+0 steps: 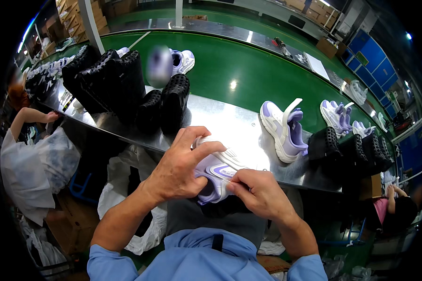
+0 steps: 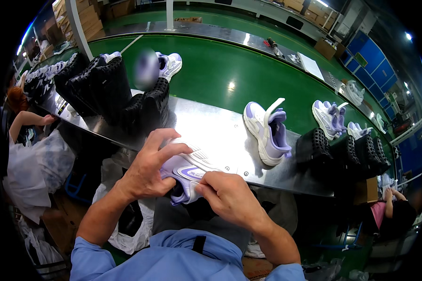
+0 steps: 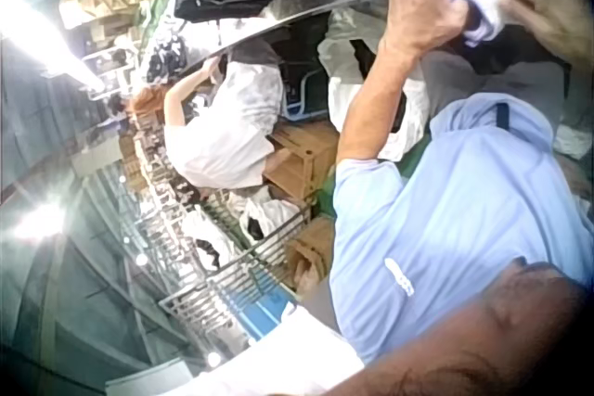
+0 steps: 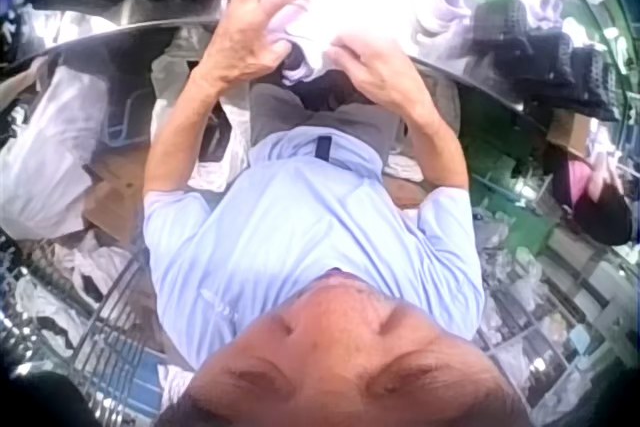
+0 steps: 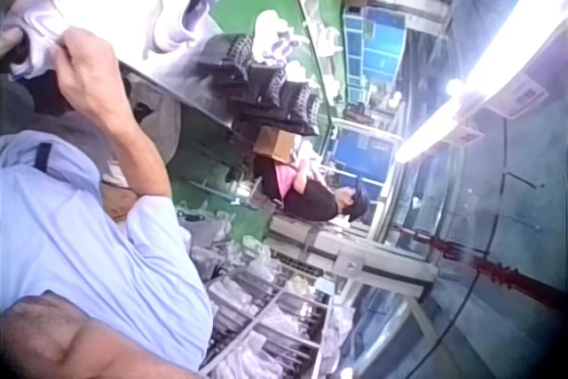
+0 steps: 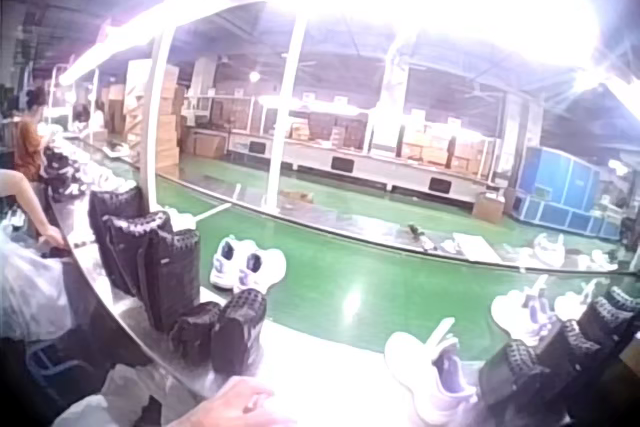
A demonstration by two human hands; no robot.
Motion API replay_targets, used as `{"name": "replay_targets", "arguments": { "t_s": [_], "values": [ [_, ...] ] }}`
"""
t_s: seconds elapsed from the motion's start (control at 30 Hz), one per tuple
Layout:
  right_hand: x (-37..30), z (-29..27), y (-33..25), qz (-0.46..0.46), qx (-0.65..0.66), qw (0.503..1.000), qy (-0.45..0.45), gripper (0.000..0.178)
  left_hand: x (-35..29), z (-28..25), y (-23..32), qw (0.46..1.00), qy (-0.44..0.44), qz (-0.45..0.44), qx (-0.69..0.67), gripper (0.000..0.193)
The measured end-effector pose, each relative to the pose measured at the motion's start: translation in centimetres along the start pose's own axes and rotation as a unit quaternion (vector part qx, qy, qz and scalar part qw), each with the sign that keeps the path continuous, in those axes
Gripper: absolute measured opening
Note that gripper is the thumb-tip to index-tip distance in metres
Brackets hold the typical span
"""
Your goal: The person is assembling shoes by inserting black plastic components into the interior of white and purple sneakers. They use their hands to position and press the components into place while the shoes are on a workbench.
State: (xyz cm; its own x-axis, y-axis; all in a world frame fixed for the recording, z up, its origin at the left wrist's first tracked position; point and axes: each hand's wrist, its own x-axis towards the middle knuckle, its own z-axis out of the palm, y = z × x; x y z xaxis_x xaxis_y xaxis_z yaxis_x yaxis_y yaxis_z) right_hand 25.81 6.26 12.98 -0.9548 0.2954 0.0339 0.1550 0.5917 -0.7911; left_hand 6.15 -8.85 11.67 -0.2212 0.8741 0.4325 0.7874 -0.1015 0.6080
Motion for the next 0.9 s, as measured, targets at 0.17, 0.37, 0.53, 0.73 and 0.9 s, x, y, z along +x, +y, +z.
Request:
{"name": "replay_targets", "arguments": {
  "t_s": [0.17,0.37,0.53,0.73,0.9],
  "values": [
    [1.3,-0.8,-0.1,0.127,0.034,0.989,-0.065,0.024,0.0,0.2,0.2,1.0,0.014,0.005,0.014,0.063],
    [4.0,0.4,3.1,0.06,0.089,0.99,0.095,0.025,-0.2,2.1,-1.0,0.971,0.089,-0.221,0.002,0.053],
    [4.7,0.9,2.2,-0.025,0.08,0.979,0.188,0.027,0.5,4.3,-3.4,0.868,0.05,-0.459,-0.183,0.055],
    [6.9,2.3,4.6,-0.093,-0.103,0.962,0.234,0.036,3.0,3.5,-3.4,0.911,-0.103,-0.397,0.03,0.057],
    [7.8,2.8,5.5,-0.111,-0.139,0.945,0.273,0.017,4.6,4.9,-4.8,0.946,0.029,-0.32,0.051,0.035]
  ]
}}
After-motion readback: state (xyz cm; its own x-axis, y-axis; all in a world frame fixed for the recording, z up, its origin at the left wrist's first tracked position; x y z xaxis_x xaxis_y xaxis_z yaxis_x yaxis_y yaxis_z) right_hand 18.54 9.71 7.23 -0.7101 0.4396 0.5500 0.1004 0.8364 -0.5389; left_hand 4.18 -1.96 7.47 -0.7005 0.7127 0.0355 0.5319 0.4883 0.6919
